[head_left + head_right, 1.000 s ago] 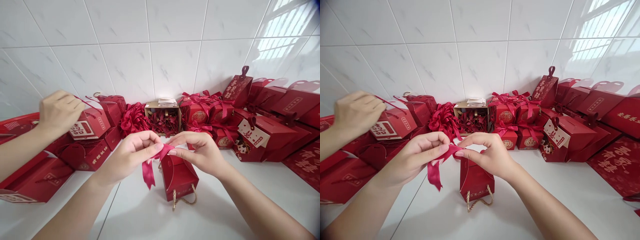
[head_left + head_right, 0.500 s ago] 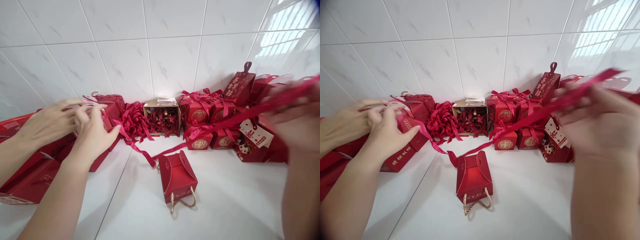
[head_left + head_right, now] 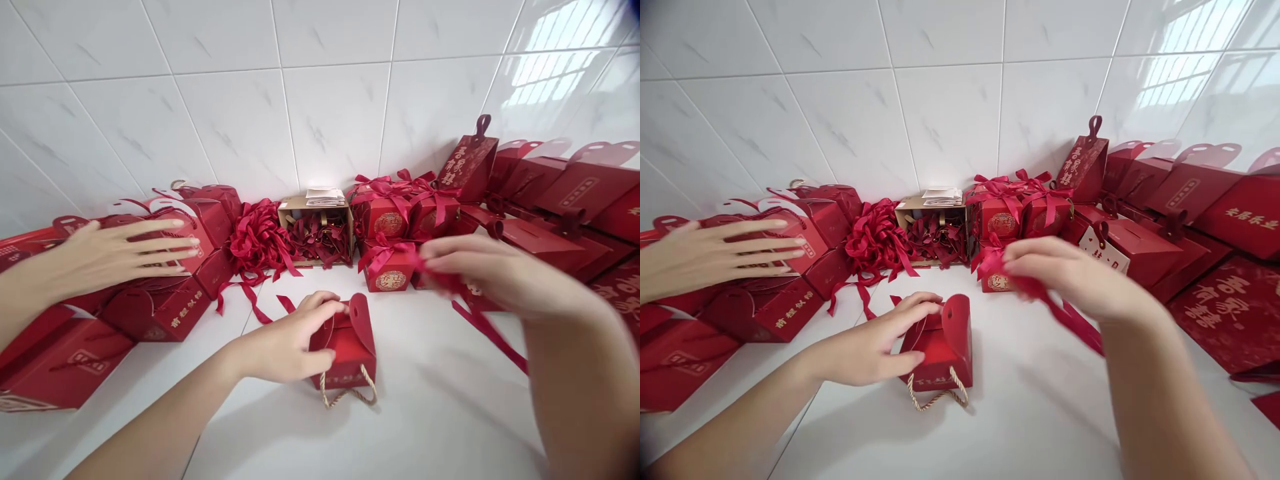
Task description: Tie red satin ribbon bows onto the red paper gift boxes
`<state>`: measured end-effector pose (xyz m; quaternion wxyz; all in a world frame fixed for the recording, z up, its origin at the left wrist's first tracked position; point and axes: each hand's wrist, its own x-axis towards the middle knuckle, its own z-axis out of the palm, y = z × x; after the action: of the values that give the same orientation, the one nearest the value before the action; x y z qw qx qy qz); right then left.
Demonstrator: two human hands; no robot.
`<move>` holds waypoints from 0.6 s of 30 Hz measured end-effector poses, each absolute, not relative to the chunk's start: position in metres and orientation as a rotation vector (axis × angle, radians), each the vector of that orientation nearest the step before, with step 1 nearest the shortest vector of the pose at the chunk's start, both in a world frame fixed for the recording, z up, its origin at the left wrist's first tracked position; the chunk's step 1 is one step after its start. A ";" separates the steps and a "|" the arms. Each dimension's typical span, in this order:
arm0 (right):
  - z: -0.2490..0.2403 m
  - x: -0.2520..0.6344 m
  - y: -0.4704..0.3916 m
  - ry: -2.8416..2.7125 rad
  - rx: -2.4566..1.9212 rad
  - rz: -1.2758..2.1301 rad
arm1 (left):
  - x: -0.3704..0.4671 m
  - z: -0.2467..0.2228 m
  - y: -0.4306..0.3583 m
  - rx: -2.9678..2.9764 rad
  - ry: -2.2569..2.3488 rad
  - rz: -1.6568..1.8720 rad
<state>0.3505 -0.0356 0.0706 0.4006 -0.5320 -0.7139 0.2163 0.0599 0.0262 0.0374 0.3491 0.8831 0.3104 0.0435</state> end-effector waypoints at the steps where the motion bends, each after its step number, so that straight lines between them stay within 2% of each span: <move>1: 0.069 0.337 -0.030 -1.904 -1.335 0.818 | 0.059 0.039 0.028 2.290 0.783 0.099; 4: 0.063 0.306 -0.015 -2.033 -1.408 1.182 | 0.055 0.044 0.033 2.275 0.809 0.069; 9: 0.051 0.298 -0.009 -2.033 -1.532 1.129 | 0.058 0.043 0.027 2.280 0.853 0.163; 18: 0.051 0.296 -0.015 -2.001 -1.520 1.352 | 0.067 0.032 0.022 2.273 0.876 0.353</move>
<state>0.2961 -0.0154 0.0509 0.1433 -0.5271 -0.6940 0.4690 0.0668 0.0218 0.0316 0.3335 0.8707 0.3353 0.1350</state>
